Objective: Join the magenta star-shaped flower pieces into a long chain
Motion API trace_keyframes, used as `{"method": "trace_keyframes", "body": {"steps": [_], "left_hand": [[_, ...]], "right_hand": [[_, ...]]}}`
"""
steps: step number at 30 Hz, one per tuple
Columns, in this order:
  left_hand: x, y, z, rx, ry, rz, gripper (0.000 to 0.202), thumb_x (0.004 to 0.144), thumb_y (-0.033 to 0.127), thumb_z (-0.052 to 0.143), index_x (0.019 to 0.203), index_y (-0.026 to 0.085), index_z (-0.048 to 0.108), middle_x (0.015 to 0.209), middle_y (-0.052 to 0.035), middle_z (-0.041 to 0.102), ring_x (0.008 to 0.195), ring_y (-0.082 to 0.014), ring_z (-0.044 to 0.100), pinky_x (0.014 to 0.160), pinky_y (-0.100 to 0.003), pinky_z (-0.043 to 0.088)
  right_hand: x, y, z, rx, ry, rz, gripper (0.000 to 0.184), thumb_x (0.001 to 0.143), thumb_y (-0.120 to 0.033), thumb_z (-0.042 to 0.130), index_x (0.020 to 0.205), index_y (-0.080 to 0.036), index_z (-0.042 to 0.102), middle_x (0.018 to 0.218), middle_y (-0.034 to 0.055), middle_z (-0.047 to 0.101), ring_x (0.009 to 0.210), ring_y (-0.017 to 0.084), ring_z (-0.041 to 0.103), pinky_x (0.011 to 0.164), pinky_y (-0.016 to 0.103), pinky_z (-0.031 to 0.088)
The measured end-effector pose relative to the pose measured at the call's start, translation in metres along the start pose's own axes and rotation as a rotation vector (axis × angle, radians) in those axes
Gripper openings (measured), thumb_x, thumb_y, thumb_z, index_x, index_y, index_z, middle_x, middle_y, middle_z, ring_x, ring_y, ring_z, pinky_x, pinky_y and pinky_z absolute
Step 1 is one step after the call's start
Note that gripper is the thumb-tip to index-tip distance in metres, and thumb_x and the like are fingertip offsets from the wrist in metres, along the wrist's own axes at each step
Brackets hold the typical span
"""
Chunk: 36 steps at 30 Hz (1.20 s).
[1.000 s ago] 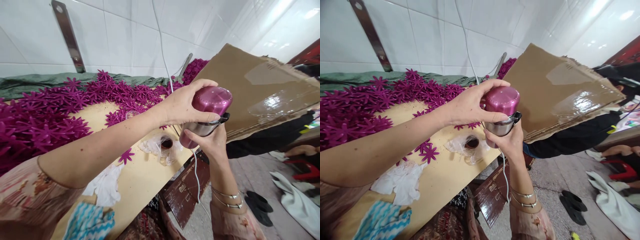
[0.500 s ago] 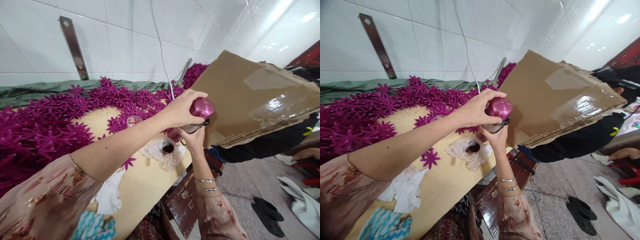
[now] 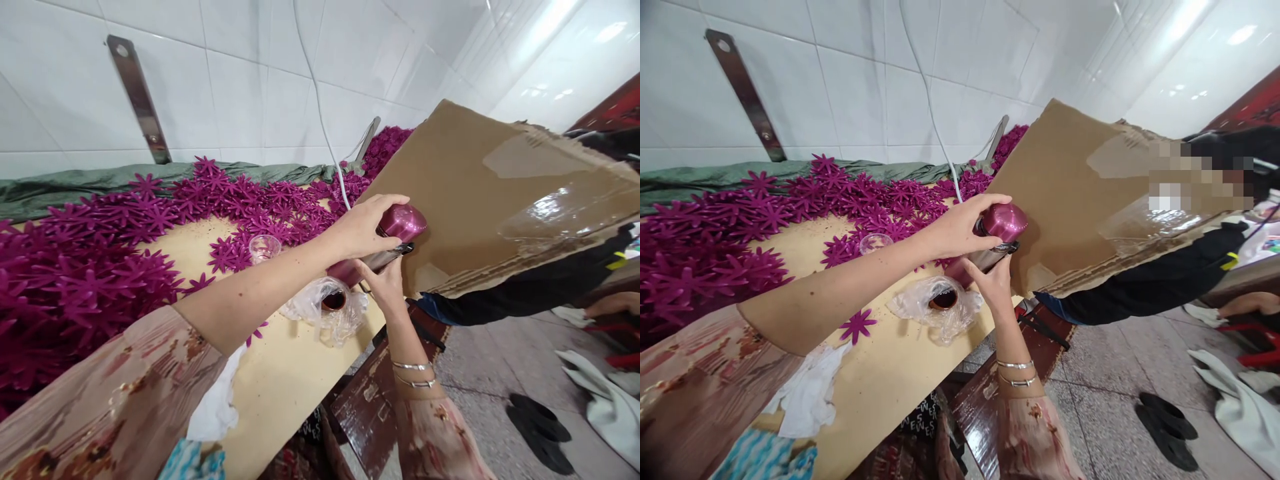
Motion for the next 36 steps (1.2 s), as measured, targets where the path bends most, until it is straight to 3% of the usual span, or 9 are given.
{"method": "trace_keyframes", "body": {"steps": [3, 6, 11, 13, 15, 18, 20, 30, 36], "left_hand": [[-0.001, -0.008, 0.007, -0.061, 0.033, 0.021, 0.069, 0.085, 0.022, 0.069, 0.149, 0.023, 0.044, 0.157, -0.015, 0.049, 0.144, -0.0282, 0.05, 0.123, -0.048, 0.037], [-0.006, -0.018, 0.013, -0.126, 0.055, -0.007, 0.092, 0.079, 0.028, 0.079, 0.157, 0.023, 0.031, 0.165, -0.0179, 0.038, 0.153, -0.0305, 0.04, 0.127, -0.05, 0.032], [-0.022, -0.024, 0.022, -0.12, 0.063, -0.249, 0.124, 0.061, 0.04, 0.092, 0.161, 0.016, 0.022, 0.168, -0.0263, 0.026, 0.155, -0.0385, 0.033, 0.127, -0.055, 0.028], [-0.027, -0.022, 0.025, -0.112, 0.042, -0.319, 0.123, 0.06, 0.041, 0.092, 0.16, 0.016, 0.024, 0.166, -0.0261, 0.032, 0.151, -0.0388, 0.04, 0.124, -0.055, 0.033], [-0.029, -0.019, 0.026, -0.094, 0.024, -0.347, 0.112, 0.065, 0.04, 0.089, 0.157, 0.016, 0.03, 0.158, -0.0239, 0.046, 0.142, -0.0381, 0.051, 0.118, -0.054, 0.041], [-0.028, -0.018, 0.025, -0.066, 0.01, -0.343, 0.09, 0.071, 0.041, 0.084, 0.147, 0.016, 0.043, 0.141, -0.0188, 0.063, 0.128, -0.0369, 0.062, 0.106, -0.053, 0.049], [-0.027, -0.02, 0.024, -0.065, 0.003, -0.335, 0.084, 0.071, 0.042, 0.084, 0.142, 0.017, 0.047, 0.136, -0.0173, 0.065, 0.124, -0.0364, 0.064, 0.102, -0.051, 0.051], [-0.023, -0.034, 0.024, -0.124, -0.026, -0.276, 0.083, 0.07, 0.042, 0.083, 0.14, 0.016, 0.048, 0.135, -0.0166, 0.065, 0.121, -0.0349, 0.064, 0.101, -0.049, 0.05], [-0.021, -0.031, 0.03, -0.094, 0.009, -0.281, 0.079, 0.072, 0.042, 0.083, 0.137, 0.013, 0.049, 0.131, -0.0174, 0.067, 0.118, -0.0344, 0.065, 0.1, -0.049, 0.051]], "right_hand": [[-0.003, -0.013, -0.018, 0.067, 0.039, -0.151, 0.104, 0.076, -0.057, 0.081, 0.158, -0.027, 0.024, 0.16, 0.0163, 0.04, 0.15, 0.034, 0.042, 0.123, 0.058, 0.036], [0.005, -0.039, -0.036, 0.062, 0.105, -0.292, 0.082, 0.093, -0.056, 0.064, 0.16, -0.034, 0.023, 0.161, 0.0116, 0.037, 0.153, 0.031, 0.038, 0.124, 0.056, 0.035], [0.048, -0.072, -0.053, -0.212, 0.024, -0.231, 0.058, 0.091, -0.061, 0.064, 0.139, -0.028, 0.06, 0.136, 0.0117, 0.061, 0.131, 0.031, 0.058, 0.118, 0.055, 0.043], [0.065, -0.078, -0.059, -0.249, -0.062, -0.198, 0.062, 0.081, -0.062, 0.076, 0.13, -0.025, 0.068, 0.124, 0.0121, 0.067, 0.118, 0.032, 0.065, 0.114, 0.056, 0.047], [0.076, -0.081, -0.066, -0.188, -0.191, -0.163, 0.061, 0.077, -0.058, 0.082, 0.128, -0.027, 0.07, 0.123, 0.0101, 0.07, 0.114, 0.032, 0.066, 0.112, 0.056, 0.049], [0.082, -0.082, -0.074, 0.037, -0.417, -0.074, 0.062, 0.077, -0.053, 0.084, 0.132, -0.031, 0.067, 0.132, 0.0056, 0.07, 0.122, 0.03, 0.065, 0.113, 0.052, 0.051], [0.082, -0.08, -0.078, 0.136, -0.462, -0.036, 0.064, 0.075, -0.052, 0.085, 0.133, -0.031, 0.067, 0.137, 0.0047, 0.069, 0.127, 0.031, 0.064, 0.115, 0.052, 0.05], [0.088, -0.058, -0.074, 0.233, -0.451, -0.113, 0.065, 0.073, -0.052, 0.087, 0.132, -0.032, 0.068, 0.144, 0.0058, 0.065, 0.134, 0.032, 0.06, 0.115, 0.052, 0.049], [0.083, -0.052, -0.068, 0.035, -0.111, -0.226, 0.067, 0.072, -0.05, 0.088, 0.133, -0.033, 0.067, 0.139, 0.0058, 0.062, 0.131, 0.031, 0.06, 0.115, 0.051, 0.048]]}}
Point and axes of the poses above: each hand's wrist, its own x-axis towards the middle knuckle, its own z-axis out of the palm, y = z × x, the point moved 1 cm from there along x, towards the middle knuckle
